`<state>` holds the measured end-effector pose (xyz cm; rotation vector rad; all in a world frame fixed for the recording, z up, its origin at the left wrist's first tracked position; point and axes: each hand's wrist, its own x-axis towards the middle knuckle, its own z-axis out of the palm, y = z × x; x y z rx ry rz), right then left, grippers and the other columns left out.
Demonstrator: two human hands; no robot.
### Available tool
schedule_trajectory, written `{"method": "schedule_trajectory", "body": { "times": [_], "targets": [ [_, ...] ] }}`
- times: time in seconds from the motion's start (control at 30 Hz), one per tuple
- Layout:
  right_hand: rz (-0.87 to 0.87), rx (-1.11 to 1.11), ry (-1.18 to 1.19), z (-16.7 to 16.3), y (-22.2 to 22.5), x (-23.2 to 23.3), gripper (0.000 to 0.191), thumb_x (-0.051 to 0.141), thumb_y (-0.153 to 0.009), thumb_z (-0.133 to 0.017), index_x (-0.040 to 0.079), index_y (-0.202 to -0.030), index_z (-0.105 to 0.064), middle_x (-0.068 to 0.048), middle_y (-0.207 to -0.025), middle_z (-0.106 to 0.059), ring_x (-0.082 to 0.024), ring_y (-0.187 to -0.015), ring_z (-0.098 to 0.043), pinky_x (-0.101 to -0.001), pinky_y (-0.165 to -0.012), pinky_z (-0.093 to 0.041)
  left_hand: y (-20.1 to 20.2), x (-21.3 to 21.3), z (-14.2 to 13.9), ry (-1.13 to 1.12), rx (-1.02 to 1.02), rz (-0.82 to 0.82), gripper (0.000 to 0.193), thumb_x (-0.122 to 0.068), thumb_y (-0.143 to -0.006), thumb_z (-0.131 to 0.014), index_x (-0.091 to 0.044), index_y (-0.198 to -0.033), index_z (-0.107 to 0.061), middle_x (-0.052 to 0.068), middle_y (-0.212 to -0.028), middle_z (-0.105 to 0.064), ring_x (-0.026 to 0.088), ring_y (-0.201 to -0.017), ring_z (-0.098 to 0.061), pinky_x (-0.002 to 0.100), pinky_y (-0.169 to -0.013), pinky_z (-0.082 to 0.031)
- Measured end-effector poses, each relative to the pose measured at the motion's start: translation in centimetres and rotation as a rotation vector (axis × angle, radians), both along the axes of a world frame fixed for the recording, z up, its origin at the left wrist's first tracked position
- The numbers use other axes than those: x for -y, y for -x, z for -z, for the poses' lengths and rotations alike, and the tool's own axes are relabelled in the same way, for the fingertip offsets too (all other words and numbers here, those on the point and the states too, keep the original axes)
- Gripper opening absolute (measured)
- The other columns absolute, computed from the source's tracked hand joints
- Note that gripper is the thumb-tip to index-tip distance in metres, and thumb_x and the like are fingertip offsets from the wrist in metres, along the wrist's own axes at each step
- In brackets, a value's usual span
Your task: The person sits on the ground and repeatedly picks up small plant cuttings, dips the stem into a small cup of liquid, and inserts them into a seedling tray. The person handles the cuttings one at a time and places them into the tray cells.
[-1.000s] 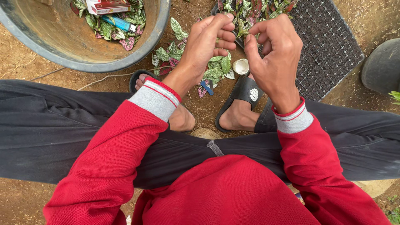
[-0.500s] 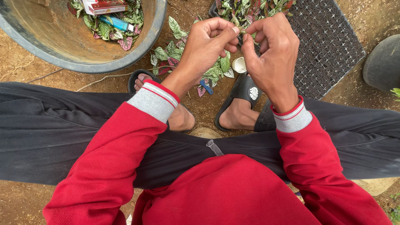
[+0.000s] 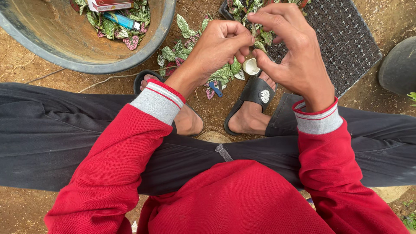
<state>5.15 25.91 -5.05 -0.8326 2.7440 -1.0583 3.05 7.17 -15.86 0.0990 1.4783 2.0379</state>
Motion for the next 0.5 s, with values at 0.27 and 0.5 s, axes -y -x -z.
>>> {"method": "schedule_trajectory", "body": {
  "times": [0.27, 0.5],
  "targets": [
    [-0.036, 0.005, -0.044, 0.9, -0.3, -0.4, 0.035, 0.001, -0.09, -0.076, 0.003, -0.124, -0.068, -0.014, -0.13, -0.063, -0.029, -0.116, -0.065, -0.0361, -0.092, -0.055, -0.1, 0.6, -0.8, 0.035, -0.018, 0.099, 0.018, -0.023, -0.09, -0.068, -0.007, -0.085, -0.073, 0.0, -0.074, -0.072, 0.004, -0.062, -0.067, 0.019, -0.051, -0.046],
    [-0.007, 0.148, 0.061, 2.1, 0.0, -1.7, 0.024, 0.003, -0.094, -0.076, -0.001, -0.116, -0.065, -0.012, -0.124, -0.067, -0.024, -0.112, -0.068, -0.0314, -0.089, -0.057, 0.1, 0.5, -0.7, 0.046, -0.034, 0.087, 0.017, -0.022, -0.089, -0.07, -0.006, -0.086, -0.074, 0.001, -0.074, -0.072, 0.005, -0.062, -0.067, 0.019, -0.051, -0.046]
  ]
}}
